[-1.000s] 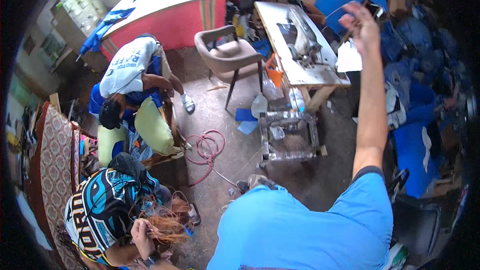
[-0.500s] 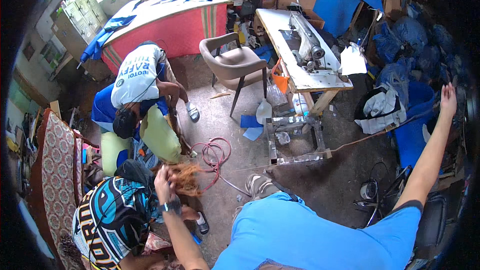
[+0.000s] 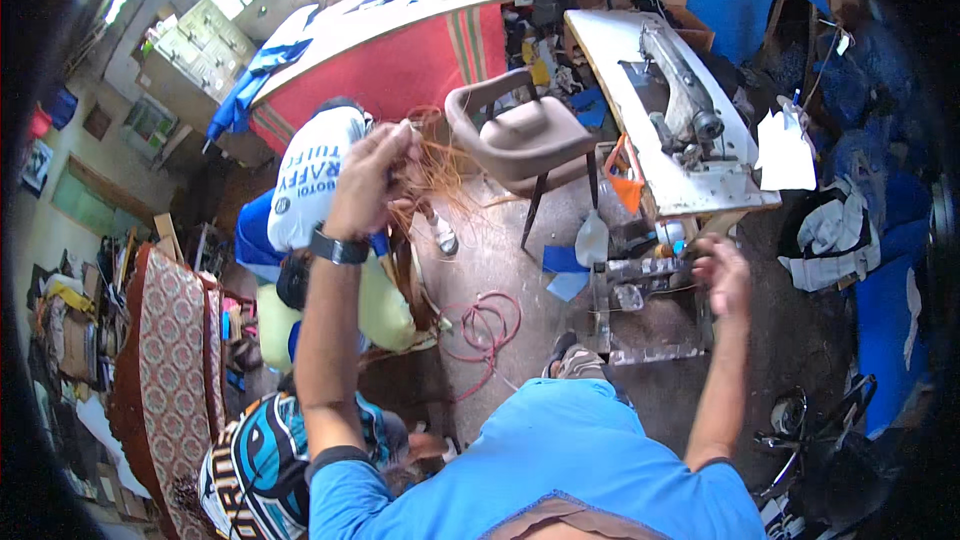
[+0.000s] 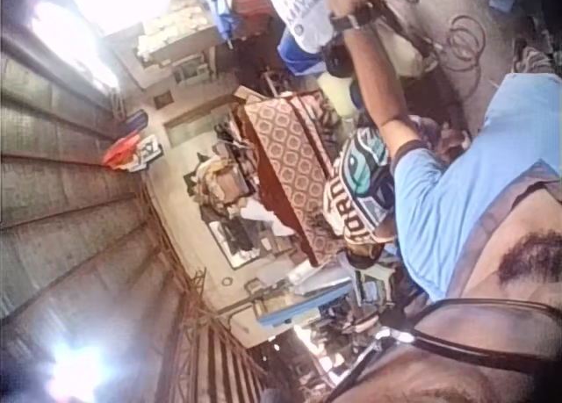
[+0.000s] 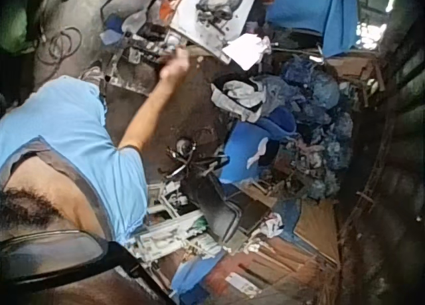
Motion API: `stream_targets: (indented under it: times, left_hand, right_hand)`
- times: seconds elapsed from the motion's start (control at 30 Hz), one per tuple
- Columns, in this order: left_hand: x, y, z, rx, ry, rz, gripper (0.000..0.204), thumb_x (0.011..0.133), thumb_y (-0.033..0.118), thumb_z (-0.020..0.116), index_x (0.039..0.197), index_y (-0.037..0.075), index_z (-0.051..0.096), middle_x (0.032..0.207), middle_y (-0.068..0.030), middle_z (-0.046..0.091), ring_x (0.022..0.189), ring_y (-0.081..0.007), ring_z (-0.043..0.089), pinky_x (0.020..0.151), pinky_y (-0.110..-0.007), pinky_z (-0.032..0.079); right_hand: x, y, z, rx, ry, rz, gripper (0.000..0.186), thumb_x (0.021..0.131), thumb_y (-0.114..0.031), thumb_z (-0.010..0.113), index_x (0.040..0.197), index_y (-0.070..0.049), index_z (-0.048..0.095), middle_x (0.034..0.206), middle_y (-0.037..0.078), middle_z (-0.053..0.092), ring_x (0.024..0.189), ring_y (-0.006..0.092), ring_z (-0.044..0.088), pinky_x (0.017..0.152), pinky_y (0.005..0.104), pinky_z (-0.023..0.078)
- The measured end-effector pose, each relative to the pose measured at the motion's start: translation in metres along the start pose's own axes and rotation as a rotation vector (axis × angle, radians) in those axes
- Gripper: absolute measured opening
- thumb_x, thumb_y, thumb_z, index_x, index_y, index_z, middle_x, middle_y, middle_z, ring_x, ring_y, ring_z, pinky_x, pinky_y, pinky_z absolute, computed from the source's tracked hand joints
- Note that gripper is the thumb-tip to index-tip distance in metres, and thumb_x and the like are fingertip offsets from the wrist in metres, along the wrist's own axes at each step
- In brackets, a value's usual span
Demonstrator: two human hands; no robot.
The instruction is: Repairing and reupholstering wooden chairs in a workshop.
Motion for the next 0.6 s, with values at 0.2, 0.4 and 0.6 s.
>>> stream_targets:
  times: [0.2, 0.4, 0.6]
  left_hand:
    - [0.110, 0.108, 0.054, 0.157, -0.129, 0.125, 0.022, 0.098, 0.030, 0.055, 0.098, 0.008, 0.059, 0.084, 0.0030, 0.057, 0.058, -0.0018, 0.054, 0.037, -0.014, 0.027]
    - [0.197, 0.161, 0.107, 0.176, -0.292, 0.219, 0.024, 0.098, 0.029, 0.055, 0.101, 0.005, 0.061, 0.086, 0.0004, 0.059, 0.063, -0.0047, 0.060, 0.038, -0.014, 0.028]
    - [0.311, 0.131, 0.088, 0.200, -0.305, 0.235, 0.026, 0.097, 0.031, 0.057, 0.098, 0.005, 0.062, 0.087, 0.0004, 0.059, 0.063, -0.0047, 0.058, 0.039, -0.014, 0.028]
  right_hand:
    - [0.118, 0.093, 0.163, 0.172, -0.272, -0.022, 0.043, 0.096, -0.037, 0.051, 0.129, -0.009, 0.054, 0.125, 0.010, 0.061, 0.108, 0.0187, 0.061, 0.090, 0.0336, 0.050]
    - [0.159, 0.078, 0.330, 0.451, -0.555, -0.006, 0.061, 0.098, -0.050, 0.041, 0.133, 0.000, 0.049, 0.130, 0.012, 0.058, 0.116, 0.0221, 0.057, 0.096, 0.0390, 0.045]
    - [0.093, 0.081, 0.282, 0.564, -0.789, -0.134, 0.036, 0.094, -0.034, 0.058, 0.089, 0.001, 0.064, 0.079, 0.009, 0.061, 0.067, 0.0217, 0.058, 0.071, 0.0373, 0.050]
Point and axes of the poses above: each hand's wrist, its own x-axis towards the middle knuckle, its own z-axis out of the palm, y = z × x, the point moved 8 cm from there along x, towards the middle knuckle
